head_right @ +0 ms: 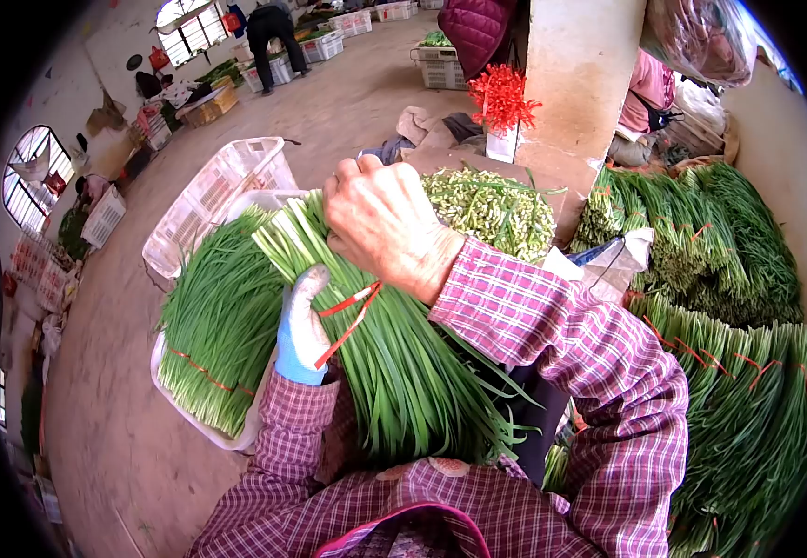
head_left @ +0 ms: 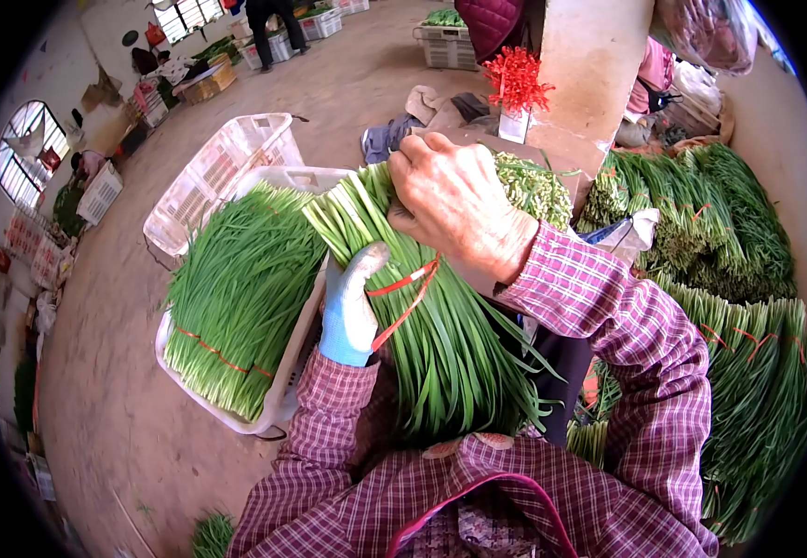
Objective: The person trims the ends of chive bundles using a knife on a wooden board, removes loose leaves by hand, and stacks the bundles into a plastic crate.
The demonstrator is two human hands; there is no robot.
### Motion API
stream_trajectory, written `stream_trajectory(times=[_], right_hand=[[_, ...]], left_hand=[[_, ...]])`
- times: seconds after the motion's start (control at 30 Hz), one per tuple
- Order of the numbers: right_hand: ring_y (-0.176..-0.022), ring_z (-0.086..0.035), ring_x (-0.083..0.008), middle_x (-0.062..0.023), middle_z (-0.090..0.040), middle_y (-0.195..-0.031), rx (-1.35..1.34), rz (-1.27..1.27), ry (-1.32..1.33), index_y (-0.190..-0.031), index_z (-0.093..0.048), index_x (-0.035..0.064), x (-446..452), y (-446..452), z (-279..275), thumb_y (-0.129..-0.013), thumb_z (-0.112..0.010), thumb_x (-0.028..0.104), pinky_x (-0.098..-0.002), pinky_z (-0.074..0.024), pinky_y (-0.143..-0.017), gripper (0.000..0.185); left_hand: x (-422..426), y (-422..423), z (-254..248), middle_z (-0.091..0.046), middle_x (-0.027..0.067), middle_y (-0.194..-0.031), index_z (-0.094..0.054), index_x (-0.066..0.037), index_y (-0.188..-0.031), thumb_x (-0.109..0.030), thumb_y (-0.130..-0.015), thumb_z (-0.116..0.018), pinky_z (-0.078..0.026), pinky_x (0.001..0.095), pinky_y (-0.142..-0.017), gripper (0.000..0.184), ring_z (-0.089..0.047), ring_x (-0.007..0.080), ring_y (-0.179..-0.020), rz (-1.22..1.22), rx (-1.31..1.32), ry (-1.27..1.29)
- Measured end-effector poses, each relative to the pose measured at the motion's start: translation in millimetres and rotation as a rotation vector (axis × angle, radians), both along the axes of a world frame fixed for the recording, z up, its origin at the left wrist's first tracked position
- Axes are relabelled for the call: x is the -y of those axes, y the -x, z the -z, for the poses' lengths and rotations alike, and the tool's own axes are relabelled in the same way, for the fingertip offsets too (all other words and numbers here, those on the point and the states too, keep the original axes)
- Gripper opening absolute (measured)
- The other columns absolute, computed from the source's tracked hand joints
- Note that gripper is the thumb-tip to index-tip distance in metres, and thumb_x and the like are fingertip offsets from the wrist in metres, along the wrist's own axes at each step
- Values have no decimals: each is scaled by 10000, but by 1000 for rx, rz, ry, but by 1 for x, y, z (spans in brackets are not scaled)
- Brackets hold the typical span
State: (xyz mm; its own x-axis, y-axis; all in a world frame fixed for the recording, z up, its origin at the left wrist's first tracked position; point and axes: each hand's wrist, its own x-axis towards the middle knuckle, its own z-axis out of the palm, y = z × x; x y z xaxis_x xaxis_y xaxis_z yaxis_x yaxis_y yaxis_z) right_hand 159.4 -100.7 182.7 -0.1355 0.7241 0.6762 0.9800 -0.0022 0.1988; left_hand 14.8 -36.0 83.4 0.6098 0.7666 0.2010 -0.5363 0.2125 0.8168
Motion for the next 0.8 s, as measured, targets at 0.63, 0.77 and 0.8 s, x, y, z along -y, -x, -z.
stream_trajectory(times=[0.63, 0.77, 0.8], right_hand=[[-787, -639, -236, -76, -604, -823, 21, -80, 9, -823, -590, 55, -11, -15, 2, -645, -741, 196, -359, -524, -576, 273], [-615, -606, -171, -66, -579, -730, 8, 55, -204, -802, -569, 61, -34, -44, -31, -716, -762, 200, -318, -536, -526, 252], [-613, -627, -204, -69, -611, -776, -23, 83, -260, -823, -577, 54, -33, -47, -52, -755, -736, 210, -343, -546, -562, 233]], left_hand=[[4, -1, 1, -566, 87, -1209, -464, -10, -1316, -101, -822, -638, -447, 310, -956, 532, -564, 166, -1067, -24, -43, 64], [6, 8, 18, -622, 88, -1142, -564, 12, -1207, -108, -809, -638, -456, 333, -975, 422, -598, 185, -1045, 108, -73, 82], [15, 6, 8, -640, 91, -1119, -593, 18, -1161, -120, -805, -643, -471, 348, -972, 386, -615, 191, -1024, 72, -80, 48]])
